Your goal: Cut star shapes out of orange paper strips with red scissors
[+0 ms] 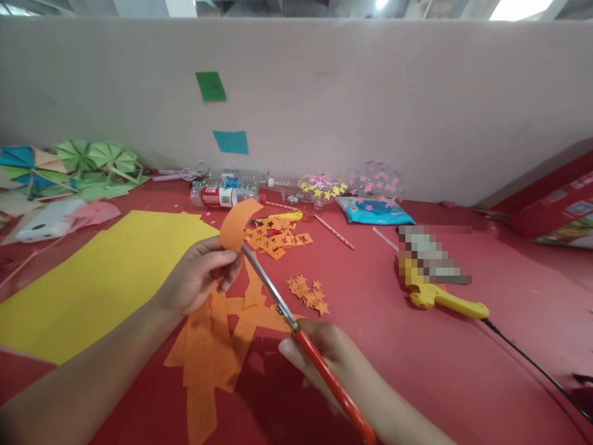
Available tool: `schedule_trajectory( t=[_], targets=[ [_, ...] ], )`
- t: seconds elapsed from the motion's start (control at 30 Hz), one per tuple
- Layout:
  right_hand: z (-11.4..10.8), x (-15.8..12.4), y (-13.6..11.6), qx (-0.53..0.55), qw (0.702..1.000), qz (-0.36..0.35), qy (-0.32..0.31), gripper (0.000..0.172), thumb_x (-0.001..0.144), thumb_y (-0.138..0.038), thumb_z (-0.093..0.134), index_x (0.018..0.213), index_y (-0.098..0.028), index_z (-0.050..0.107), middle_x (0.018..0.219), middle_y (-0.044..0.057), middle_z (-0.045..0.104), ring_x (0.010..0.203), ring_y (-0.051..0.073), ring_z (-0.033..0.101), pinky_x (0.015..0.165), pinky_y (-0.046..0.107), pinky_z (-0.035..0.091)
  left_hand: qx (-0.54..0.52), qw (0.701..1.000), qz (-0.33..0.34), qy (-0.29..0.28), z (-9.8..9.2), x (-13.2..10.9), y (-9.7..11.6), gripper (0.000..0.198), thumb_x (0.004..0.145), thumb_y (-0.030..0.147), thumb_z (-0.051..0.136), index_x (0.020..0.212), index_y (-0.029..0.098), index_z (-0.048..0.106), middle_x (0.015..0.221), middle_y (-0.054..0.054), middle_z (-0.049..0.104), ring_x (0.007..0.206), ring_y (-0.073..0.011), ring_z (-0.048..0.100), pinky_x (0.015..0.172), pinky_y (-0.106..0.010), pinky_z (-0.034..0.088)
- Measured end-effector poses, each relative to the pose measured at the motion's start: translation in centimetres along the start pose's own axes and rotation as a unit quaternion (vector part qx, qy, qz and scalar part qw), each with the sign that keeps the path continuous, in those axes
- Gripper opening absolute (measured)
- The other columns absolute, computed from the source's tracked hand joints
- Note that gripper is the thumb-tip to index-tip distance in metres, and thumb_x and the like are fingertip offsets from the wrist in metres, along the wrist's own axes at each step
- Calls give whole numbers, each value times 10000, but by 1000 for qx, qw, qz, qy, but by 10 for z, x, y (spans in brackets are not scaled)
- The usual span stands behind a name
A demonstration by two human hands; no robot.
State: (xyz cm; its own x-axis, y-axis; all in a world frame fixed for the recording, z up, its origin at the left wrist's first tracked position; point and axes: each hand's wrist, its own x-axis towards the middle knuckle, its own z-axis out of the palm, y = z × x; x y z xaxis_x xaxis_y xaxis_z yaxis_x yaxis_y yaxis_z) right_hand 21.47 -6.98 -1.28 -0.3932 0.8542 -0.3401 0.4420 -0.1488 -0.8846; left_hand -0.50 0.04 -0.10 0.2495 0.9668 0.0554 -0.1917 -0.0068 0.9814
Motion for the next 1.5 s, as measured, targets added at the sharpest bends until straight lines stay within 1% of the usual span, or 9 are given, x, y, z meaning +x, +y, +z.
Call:
schedule_trajectory(
  t=[0.2,0.47,0.73,0.83,0.97,1.07,1.27,1.4,1.5],
  targets=[
    [-4,0,2,0,999,3,-46,602,770,-799,415,656,-210,361,572,-55,429,373,31,304,323,159,227,28,999,-23,-18,-1,0,2,176,696,262,578,551,168,544,490,36,500,394,-58,418,374,-194,308],
    [-4,-4,-9,-20,999,-9,-28,628,738,-832,410,633,-218,337,559,-60,414,385,38,310,348,179,227,20,1000,-22,-11,-1,0,4,193,678,269,574,522,169,518,470,41,470,391,-54,374,383,-202,267],
    [-4,-6,-14,-9,999,18,-26,606,735,-803,466,633,-217,354,550,-60,411,394,43,323,360,183,259,25,1000,-11,-12,-3,1,2,201,664,253,570,500,174,485,430,52,419,385,-53,330,387,-214,220],
    [-3,-3,-10,-10,999,28,-25,587,740,-776,499,628,-220,350,537,-69,387,386,42,318,344,180,236,31,999,-13,-13,-5,2,0,207,673,251,570,504,170,481,426,55,410,385,-49,321,391,-211,209],
    [0,1,2,-17,1000,17,-10,576,741,-744,537,607,-213,360,495,-83,335,396,52,353,352,167,252,31,999,-18,-2,-5,2,1,200,668,246,589,518,161,489,436,58,421,392,-39,334,395,-195,219],
    [1,1,8,-11,999,31,-8,596,738,-790,473,631,-211,385,499,-71,381,378,54,342,319,158,243,25,1000,-6,3,-4,2,3,200,679,247,596,527,157,502,442,59,428,388,-36,343,388,-185,226],
    [-3,-1,7,17,999,13,-42,555,812,-744,438,662,-210,412,517,-50,420,369,57,328,331,178,243,38,999,26,6,-4,2,3,192,731,223,584,559,156,531,477,45,501,391,-38,404,389,-173,296],
    [-3,-1,7,14,999,-15,-34,598,772,-788,443,641,-206,392,534,-48,417,417,64,354,373,174,277,46,998,40,15,-3,1,2,204,752,222,588,567,159,529,495,44,512,404,-40,419,392,-167,319],
    [-2,-1,8,14,999,-18,-24,611,752,-806,445,635,-213,357,530,-60,400,405,52,316,352,163,252,51,998,43,16,-3,0,1,200,759,219,586,575,158,537,496,45,511,407,-39,419,391,-163,323]
  ],
)
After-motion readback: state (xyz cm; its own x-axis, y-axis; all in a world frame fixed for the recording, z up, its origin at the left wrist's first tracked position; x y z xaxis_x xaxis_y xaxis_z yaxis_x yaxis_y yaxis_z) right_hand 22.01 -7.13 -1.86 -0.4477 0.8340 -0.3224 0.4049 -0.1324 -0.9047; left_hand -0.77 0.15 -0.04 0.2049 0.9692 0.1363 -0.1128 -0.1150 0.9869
